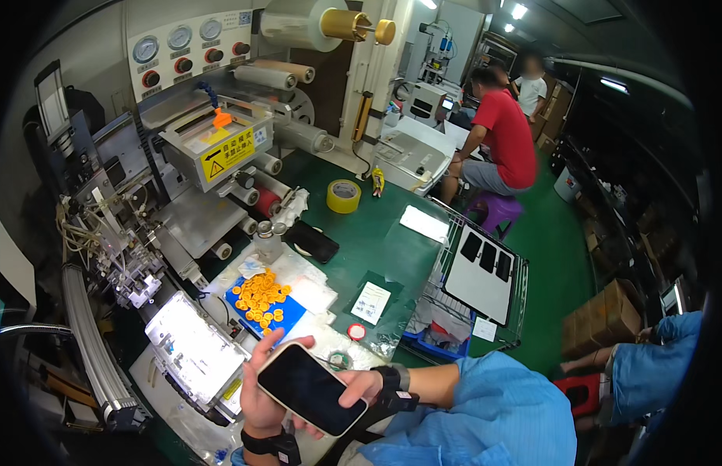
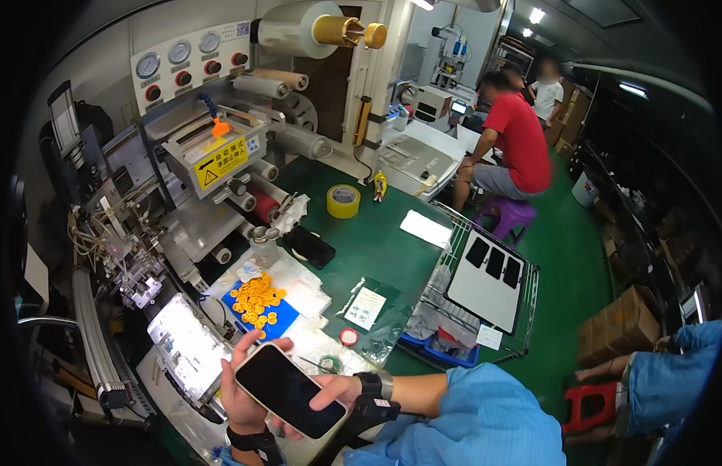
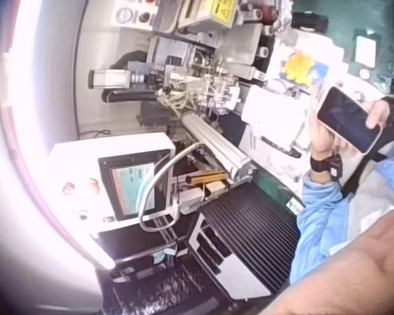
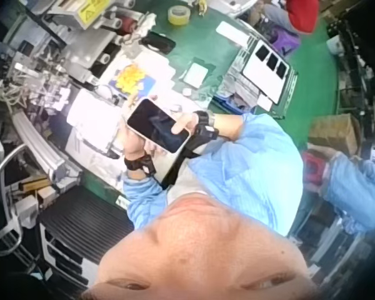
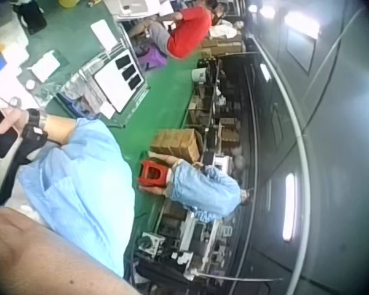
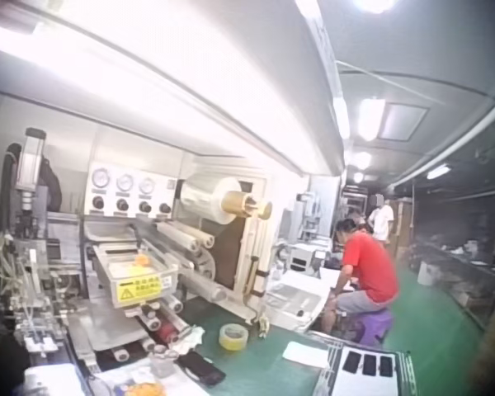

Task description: Inspect and assemble small electronic components on a production line.

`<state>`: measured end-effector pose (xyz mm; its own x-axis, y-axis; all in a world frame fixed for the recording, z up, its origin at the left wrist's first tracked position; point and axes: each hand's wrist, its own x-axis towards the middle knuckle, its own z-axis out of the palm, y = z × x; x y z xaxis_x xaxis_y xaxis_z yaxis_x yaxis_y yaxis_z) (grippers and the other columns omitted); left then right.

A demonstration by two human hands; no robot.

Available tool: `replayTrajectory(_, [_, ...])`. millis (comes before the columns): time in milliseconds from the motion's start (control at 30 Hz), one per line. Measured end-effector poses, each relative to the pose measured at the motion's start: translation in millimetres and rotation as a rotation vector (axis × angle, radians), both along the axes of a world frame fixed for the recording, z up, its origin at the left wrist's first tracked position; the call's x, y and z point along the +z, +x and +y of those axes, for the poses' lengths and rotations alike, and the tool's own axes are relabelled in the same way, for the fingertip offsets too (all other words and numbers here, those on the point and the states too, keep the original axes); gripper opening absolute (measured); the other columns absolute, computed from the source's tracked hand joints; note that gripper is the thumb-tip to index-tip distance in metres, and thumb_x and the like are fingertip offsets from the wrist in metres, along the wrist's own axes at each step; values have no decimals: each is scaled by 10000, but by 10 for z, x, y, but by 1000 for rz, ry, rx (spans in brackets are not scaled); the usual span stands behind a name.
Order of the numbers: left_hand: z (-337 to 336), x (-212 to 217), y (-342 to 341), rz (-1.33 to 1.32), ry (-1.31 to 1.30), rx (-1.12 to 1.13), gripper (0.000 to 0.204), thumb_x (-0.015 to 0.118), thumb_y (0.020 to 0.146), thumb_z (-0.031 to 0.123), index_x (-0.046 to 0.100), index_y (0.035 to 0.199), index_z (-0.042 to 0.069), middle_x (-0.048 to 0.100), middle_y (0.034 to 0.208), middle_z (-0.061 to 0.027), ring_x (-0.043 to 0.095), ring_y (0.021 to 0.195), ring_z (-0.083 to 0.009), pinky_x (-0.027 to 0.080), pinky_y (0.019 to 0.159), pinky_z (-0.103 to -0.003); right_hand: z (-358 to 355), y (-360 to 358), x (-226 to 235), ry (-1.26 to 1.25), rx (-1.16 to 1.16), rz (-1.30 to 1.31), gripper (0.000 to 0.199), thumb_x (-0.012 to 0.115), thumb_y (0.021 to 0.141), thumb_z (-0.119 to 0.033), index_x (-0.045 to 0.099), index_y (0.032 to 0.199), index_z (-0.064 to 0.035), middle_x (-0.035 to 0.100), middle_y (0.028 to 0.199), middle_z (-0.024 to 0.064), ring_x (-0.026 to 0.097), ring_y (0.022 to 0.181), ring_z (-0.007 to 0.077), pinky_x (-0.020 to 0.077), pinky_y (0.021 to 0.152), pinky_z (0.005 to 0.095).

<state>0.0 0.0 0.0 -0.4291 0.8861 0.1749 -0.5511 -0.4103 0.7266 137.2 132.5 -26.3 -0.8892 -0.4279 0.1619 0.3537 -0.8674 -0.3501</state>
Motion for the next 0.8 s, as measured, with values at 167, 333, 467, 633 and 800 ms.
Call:
replayTrajectory(167, [-55, -30, -150, 79, 76, 232, 715, 249, 1057, 546, 355, 1469, -28, 553, 1363, -320, 537, 1293, -399, 395, 1099, -459, 410, 512, -232, 949, 381, 91, 726, 763, 792, -39, 450, 1445, 11, 610, 1307, 97, 577, 1163, 140, 474, 1012, 312])
replayTrajectory(333, [-225, 16, -316, 79, 151, 247, 690, 274, 1062, 529, 380, 1441, -38, 573, 1334, -320, 560, 1269, -394, 423, 1077, -451, 678, 1570, -745, 1376, 480, 217, 882, 579, 707, 43, 332, 1552, -10, 529, 1464, 181, 511, 1319, 266, 387, 1109, 326])
replayTrajectory(467, [-231, 6, -311, 96, 162, 253, 661, 285, 1064, 521, 437, 1372, -44, 616, 1255, -307, 608, 1188, -393, 454, 1034, -452, 872, 2137, -918, 1559, 412, -36, 895, 542, 715, 27, 353, 1574, -141, 542, 1461, 177, 535, 1321, 286, 401, 1106, 343])
replayTrajectory(633, [-232, -49, -313, 114, 167, 219, 667, 316, 1050, 545, 473, 1308, -50, 645, 1173, -298, 643, 1102, -374, 458, 1007, -467, 704, 2644, -1459, 1942, 4, -463, 812, 593, 808, -121, 334, 1576, -166, 560, 1418, 207, 559, 1288, 353, 444, 1076, 384])
replayTrajectory(800, [-262, -22, -235, 102, 152, 252, 637, 329, 1052, 531, 499, 1266, -44, 664, 1099, -261, 655, 1028, -346, 478, 965, -457, 604, 2414, -1949, 1465, -292, -981, 870, 642, 895, -627, 392, 1536, -95, 539, 1452, 196, 536, 1317, 341, 425, 1094, 385])
